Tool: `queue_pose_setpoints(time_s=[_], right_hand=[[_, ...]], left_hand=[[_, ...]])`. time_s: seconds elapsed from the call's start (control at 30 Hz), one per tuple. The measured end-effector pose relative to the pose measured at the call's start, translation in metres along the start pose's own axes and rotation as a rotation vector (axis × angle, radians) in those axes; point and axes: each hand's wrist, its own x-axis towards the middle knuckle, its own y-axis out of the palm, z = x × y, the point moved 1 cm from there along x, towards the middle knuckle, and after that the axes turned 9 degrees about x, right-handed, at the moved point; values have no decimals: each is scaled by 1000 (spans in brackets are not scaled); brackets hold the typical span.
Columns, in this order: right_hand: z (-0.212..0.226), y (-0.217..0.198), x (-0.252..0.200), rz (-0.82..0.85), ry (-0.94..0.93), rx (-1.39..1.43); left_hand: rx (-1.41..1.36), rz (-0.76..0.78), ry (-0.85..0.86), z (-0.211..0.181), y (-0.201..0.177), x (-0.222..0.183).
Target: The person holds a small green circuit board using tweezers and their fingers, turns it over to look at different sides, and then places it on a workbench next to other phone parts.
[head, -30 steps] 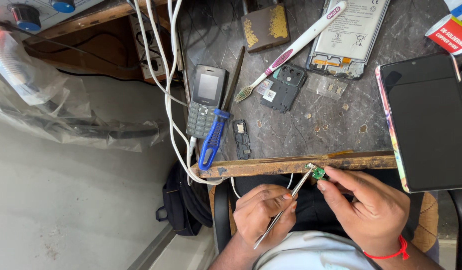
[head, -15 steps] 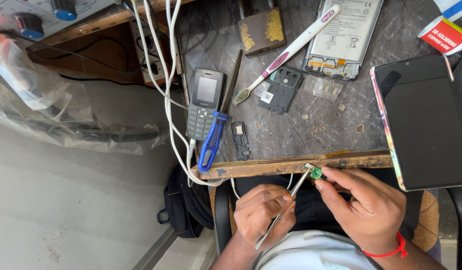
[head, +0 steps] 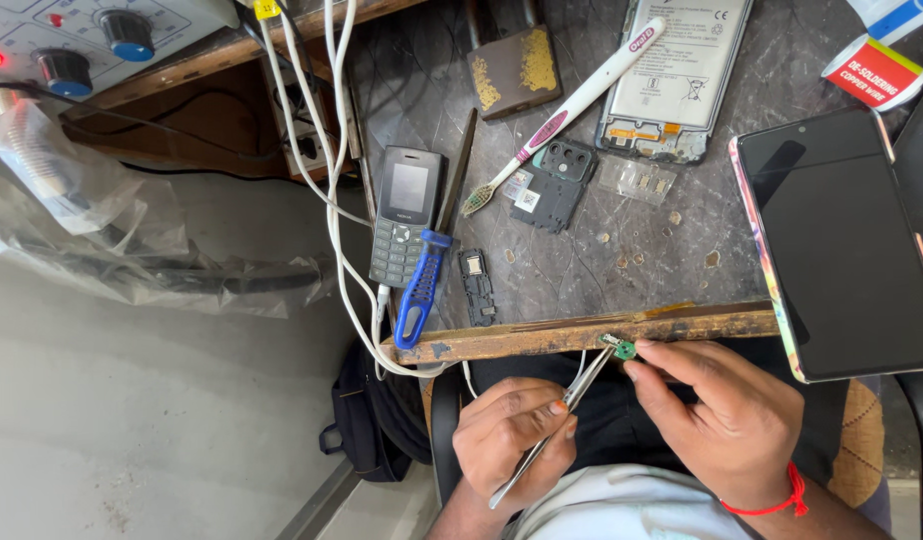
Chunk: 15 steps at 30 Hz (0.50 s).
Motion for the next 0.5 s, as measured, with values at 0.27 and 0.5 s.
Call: queue_pose_setpoints(time_s=[0.27, 0.5], right_hand=[[-2, 2, -1, -8, -25, 2], [-9, 1, -6, -11, -1, 43]], left_hand=[[3, 1, 7, 1, 2, 2], [16, -42, 23, -1, 2, 0]])
